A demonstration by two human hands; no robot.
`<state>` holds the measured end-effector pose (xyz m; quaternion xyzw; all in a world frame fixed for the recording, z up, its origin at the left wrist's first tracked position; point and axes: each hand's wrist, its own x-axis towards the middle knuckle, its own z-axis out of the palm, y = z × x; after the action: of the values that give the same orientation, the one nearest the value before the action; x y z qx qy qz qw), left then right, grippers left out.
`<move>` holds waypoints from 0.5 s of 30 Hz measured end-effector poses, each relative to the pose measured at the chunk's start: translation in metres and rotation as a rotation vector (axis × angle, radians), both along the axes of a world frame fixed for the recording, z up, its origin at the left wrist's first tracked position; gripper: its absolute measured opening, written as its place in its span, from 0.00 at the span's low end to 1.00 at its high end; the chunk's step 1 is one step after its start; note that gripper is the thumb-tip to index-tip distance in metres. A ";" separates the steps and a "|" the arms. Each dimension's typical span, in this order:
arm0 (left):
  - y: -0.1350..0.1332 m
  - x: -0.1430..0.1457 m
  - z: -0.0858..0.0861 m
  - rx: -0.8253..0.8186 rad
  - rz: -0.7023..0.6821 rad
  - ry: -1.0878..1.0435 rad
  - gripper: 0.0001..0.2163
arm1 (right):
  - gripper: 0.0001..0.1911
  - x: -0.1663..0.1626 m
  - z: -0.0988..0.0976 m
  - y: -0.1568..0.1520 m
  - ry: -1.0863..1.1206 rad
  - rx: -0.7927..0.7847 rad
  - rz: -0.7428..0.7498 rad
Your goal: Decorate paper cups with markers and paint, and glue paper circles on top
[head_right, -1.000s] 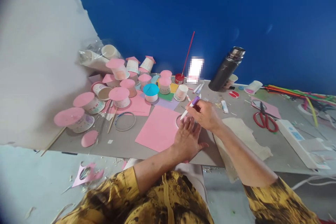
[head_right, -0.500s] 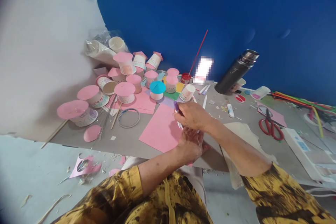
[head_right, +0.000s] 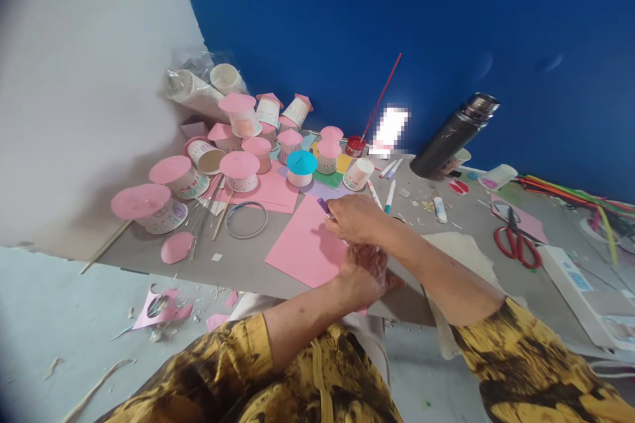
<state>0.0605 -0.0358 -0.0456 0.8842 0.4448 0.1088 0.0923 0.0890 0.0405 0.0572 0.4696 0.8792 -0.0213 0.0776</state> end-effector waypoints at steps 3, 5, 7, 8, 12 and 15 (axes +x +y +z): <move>0.002 0.000 0.000 -0.007 -0.014 -0.002 0.32 | 0.10 -0.001 -0.002 0.001 0.013 -0.010 -0.008; 0.002 -0.001 -0.001 0.001 -0.027 -0.010 0.33 | 0.11 -0.001 -0.002 0.002 0.028 -0.011 -0.024; 0.002 -0.001 -0.002 0.013 -0.037 -0.011 0.33 | 0.11 -0.001 -0.002 0.005 0.044 -0.009 -0.048; 0.002 -0.002 -0.002 0.018 -0.040 -0.010 0.34 | 0.11 -0.001 -0.001 0.007 0.052 -0.007 -0.062; 0.002 -0.004 -0.001 0.025 -0.035 -0.021 0.36 | 0.12 0.003 -0.002 0.016 0.085 0.024 -0.127; 0.003 -0.005 0.001 0.011 -0.025 -0.036 0.40 | 0.12 0.009 -0.004 0.025 0.116 0.055 -0.178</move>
<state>0.0560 -0.0325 -0.0445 0.8881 0.4315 0.1259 0.0966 0.0982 0.0655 0.0531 0.5459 0.8372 -0.0312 0.0116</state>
